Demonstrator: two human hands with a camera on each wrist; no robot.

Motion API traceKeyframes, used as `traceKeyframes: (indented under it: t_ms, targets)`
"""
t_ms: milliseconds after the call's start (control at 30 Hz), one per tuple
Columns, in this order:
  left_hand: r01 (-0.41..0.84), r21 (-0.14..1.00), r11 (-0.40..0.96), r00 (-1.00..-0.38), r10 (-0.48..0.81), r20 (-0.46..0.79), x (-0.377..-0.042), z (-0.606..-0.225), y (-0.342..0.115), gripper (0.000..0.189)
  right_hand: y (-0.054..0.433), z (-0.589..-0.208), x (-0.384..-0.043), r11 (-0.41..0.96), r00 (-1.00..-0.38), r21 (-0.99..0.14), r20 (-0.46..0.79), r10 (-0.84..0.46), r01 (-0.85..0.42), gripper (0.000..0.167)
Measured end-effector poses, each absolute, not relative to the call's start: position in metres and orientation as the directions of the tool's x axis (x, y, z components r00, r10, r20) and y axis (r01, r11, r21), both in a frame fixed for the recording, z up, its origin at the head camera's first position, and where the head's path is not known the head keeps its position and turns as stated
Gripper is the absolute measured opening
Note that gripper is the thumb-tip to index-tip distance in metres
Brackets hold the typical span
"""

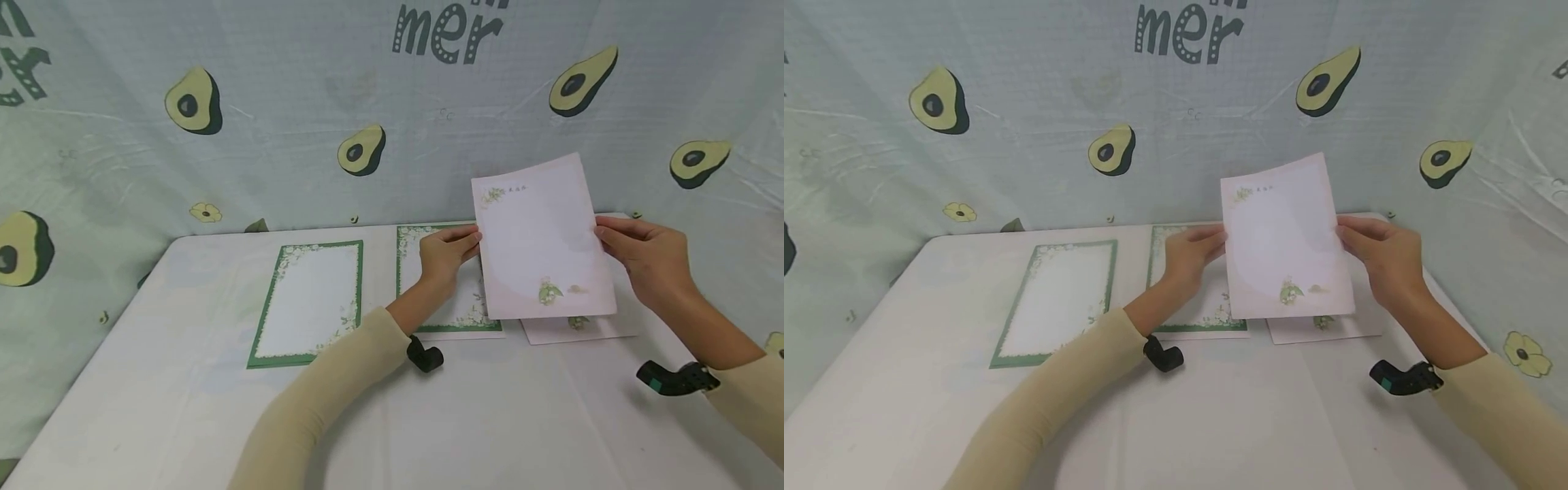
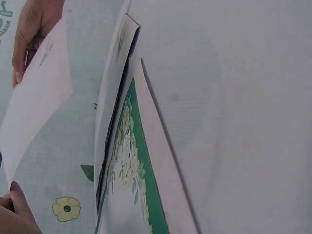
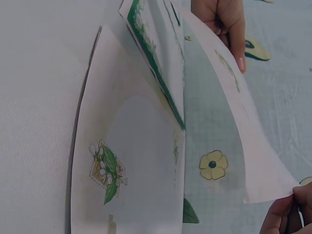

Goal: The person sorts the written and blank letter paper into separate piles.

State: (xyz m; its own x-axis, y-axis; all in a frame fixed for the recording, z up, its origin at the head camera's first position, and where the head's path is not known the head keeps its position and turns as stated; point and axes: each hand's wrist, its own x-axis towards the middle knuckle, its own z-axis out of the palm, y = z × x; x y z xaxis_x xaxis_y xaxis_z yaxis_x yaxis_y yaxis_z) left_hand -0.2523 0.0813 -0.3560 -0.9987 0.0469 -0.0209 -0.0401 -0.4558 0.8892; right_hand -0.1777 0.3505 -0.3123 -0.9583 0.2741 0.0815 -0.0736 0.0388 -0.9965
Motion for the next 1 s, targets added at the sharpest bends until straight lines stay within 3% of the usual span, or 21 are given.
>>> traceKeyframes:
  t_ms: [333, 500, 733, 1000]
  targets:
    - [-0.074, 0.886, -0.458, -0.996, 0.077, -0.043, -0.247, -0.361, 0.089, 0.016, 0.360, -0.307, -0.177, 0.170, -0.961, -0.985, 0.086, 0.261, -0.042, 0.035]
    - [-0.097, 0.888, -0.450, -0.994, 0.086, -0.065, -0.247, -0.362, 0.094, 0.016, 0.366, -0.305, -0.178, 0.137, -0.963, -0.989, 0.096, 0.251, -0.063, 0.030]
    - [-0.112, 0.893, -0.436, -0.993, 0.093, -0.079, -0.246, -0.360, 0.110, 0.015, 0.381, -0.309, -0.173, 0.303, -0.961, -0.953, 0.100, 0.256, -0.019, 0.026]
    - [-0.107, 0.905, -0.411, -0.994, 0.073, -0.084, -0.243, -0.363, 0.123, 0.014, 0.397, -0.312, -0.174, 0.177, -0.970, -0.984, 0.062, 0.235, -0.021, 0.025]
